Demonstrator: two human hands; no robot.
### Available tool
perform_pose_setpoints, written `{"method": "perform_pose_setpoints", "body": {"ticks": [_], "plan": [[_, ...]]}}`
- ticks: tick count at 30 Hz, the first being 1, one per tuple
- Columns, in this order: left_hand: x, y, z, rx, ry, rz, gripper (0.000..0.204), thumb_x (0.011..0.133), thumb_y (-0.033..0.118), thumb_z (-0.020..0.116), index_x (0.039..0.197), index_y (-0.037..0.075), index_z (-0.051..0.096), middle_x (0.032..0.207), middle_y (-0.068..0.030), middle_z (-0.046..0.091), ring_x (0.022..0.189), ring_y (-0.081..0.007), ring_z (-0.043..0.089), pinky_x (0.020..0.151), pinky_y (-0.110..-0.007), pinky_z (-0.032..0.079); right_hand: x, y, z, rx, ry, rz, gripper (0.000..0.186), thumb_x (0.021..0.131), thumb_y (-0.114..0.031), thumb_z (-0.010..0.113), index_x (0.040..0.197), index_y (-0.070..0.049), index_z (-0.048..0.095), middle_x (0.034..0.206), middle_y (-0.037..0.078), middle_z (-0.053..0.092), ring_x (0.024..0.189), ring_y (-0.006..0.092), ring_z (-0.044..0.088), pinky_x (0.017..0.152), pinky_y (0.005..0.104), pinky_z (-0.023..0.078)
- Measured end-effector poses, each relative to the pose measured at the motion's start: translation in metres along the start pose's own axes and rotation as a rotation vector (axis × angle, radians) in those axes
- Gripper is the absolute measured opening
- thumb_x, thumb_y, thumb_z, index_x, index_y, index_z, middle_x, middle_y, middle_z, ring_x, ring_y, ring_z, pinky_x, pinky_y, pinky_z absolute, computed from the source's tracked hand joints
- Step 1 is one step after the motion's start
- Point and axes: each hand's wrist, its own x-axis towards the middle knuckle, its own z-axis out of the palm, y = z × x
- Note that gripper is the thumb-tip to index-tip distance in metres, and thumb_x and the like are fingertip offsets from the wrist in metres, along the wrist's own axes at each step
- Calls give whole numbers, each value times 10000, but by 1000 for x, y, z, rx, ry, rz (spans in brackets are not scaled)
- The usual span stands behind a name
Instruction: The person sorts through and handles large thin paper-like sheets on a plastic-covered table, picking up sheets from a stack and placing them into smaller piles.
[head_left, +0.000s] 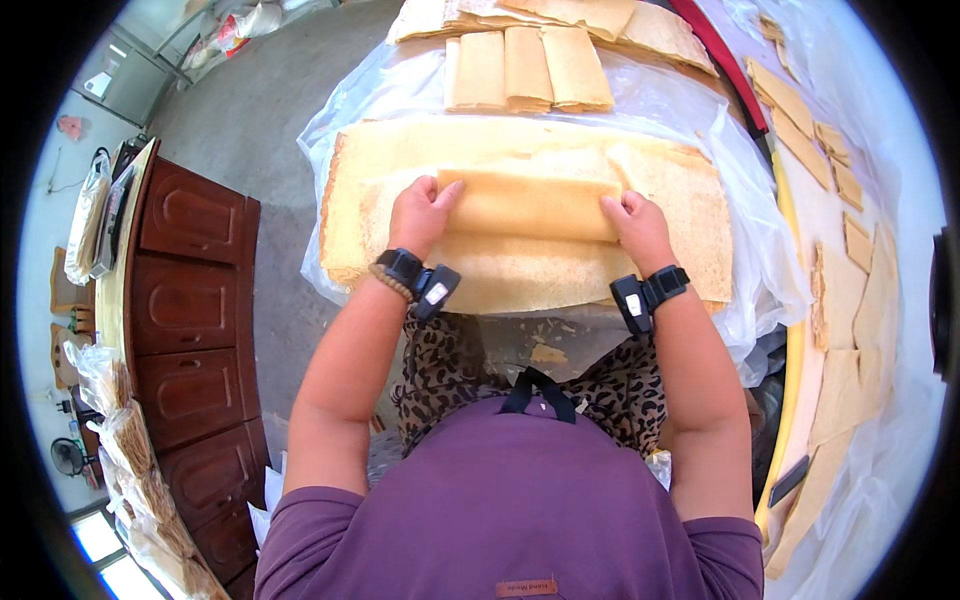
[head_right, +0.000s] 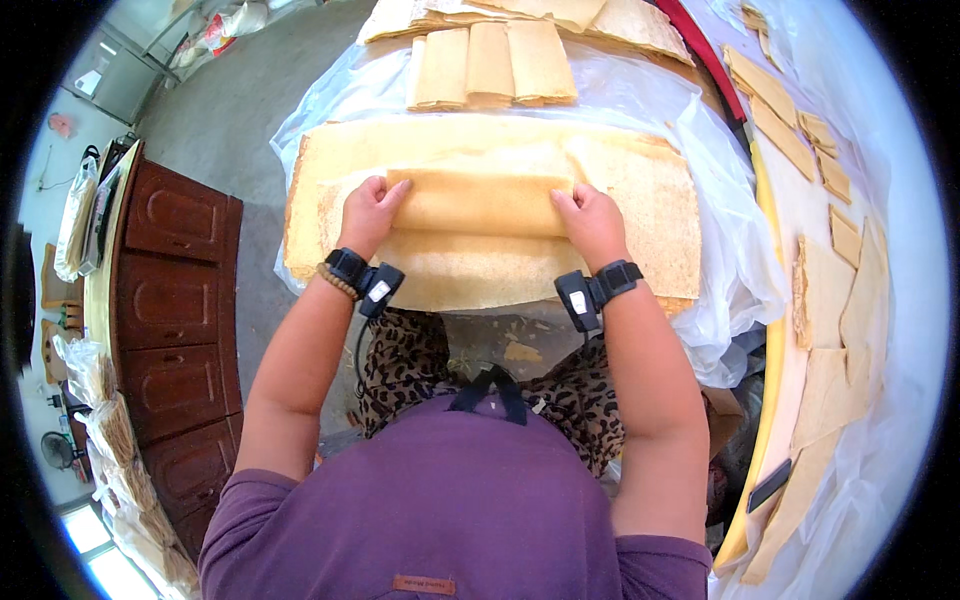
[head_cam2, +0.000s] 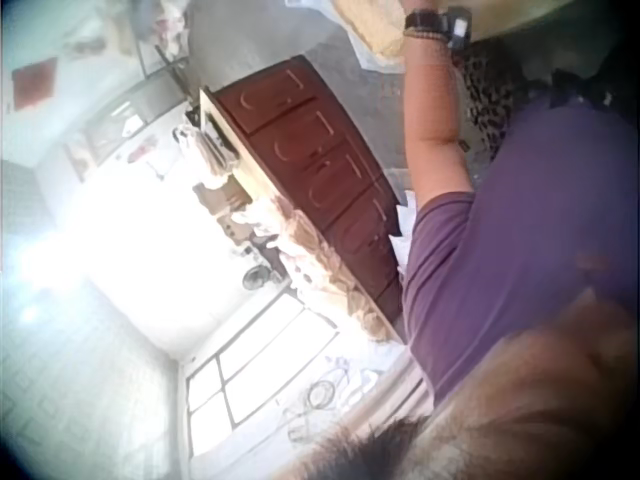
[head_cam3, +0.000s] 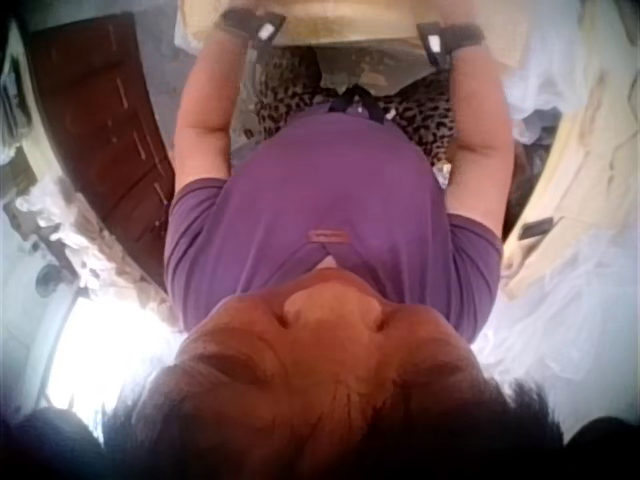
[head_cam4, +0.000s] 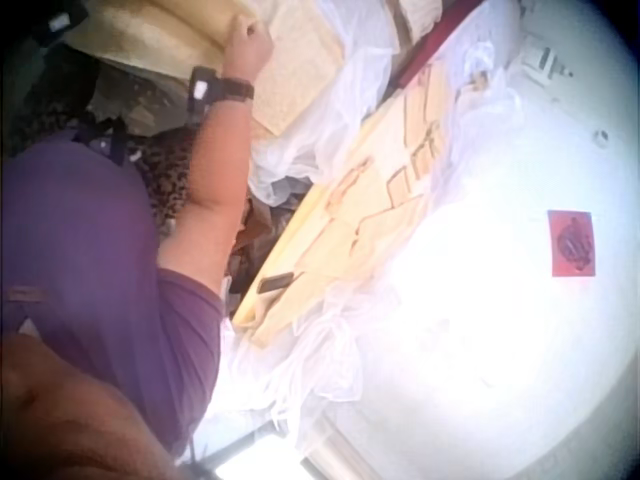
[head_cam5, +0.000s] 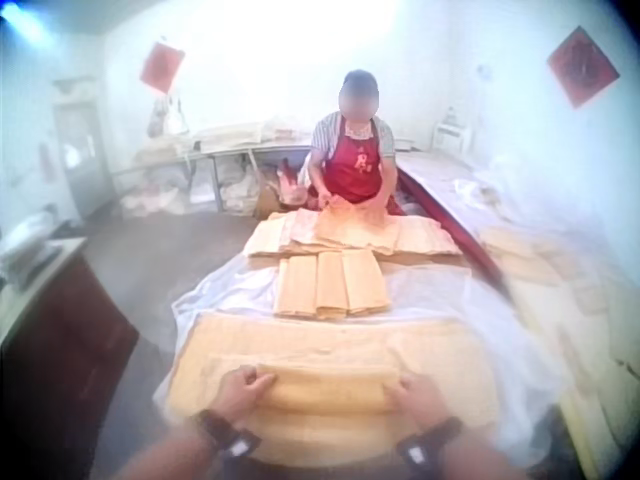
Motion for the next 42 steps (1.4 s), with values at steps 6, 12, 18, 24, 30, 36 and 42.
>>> {"method": "perform_pose_setpoints", "body": {"ticks": [6, 12, 18, 24, 30, 36, 42], "plan": [[-13, 34, 35, 704, 267, 399, 530, 887, 409, 658, 1292, 81, 562, 1229, -139, 611, 1127, -304, 566, 968, -410, 445, 5, -5, 10, -310, 119, 17, 368, 875, -373, 640, 806, -12, 646, 752, 196, 651, 698, 355, 632, 645, 440, 488], [-31, 38, 53, 844, -170, 708, 753, 901, 550, 577, 1478, 102, 394, 1563, -126, 325, 1468, -321, 242, 1201, -466, 174, -8, -32, 24, -586, 283, -228, 443, 883, -461, 631, 1160, -115, 631, 1220, 175, 600, 1114, 342, 570, 946, 473, 428], [-31, 35, 54, 872, -193, 683, 782, 906, 614, 525, 1490, 113, 382, 1588, -122, 281, 1488, -336, 185, 1206, -480, 140, -31, -42, 56, -847, 99, -499, 720, 911, -577, 542, 1487, -170, 400, 1580, 143, 288, 1487, 325, 186, 1196, 496, 150], [-31, 22, 20, 904, -221, 605, 752, 916, 552, 546, 1495, 107, 367, 1595, -130, 263, 1489, -298, 200, 1206, -464, 154, -23, -10, 56, -714, 68, -477, 786, 895, -611, 540, 1509, -154, 362, 1583, 143, 282, 1480, 344, 198, 1194, 505, 161], [-15, 14, 2, 989, -84, 851, 520, 912, 346, 592, 1355, 86, 512, 1414, -132, 514, 1321, -283, 479, 1119, -434, 344, -27, -34, 39, -772, 39, -521, 719, 874, -521, 626, 1450, -131, 441, 1531, 155, 367, 1427, 339, 309, 1161, 503, 227], [-15, 50, -35, 514, 83, 787, 424, 819, 67, 695, 1232, 82, 599, 1150, -122, 664, 1043, -329, 624, 908, -412, 508, -19, -45, 4, -509, -77, -622, 425, 858, -254, 697, 1247, -103, 616, 1126, 145, 686, 990, 247, 664, 867, 385, 507], [-51, 36, -43, 128, 326, 442, 465, 881, 13, 635, 1337, 56, 548, 1109, -136, 685, 934, -219, 676, 754, -323, 542, 51, -72, -18, 412, -108, -253, 277, 905, -171, 645, 1132, -14, 661, 956, 78, 721, 815, 156, 672, 732, 322, 532]]}}
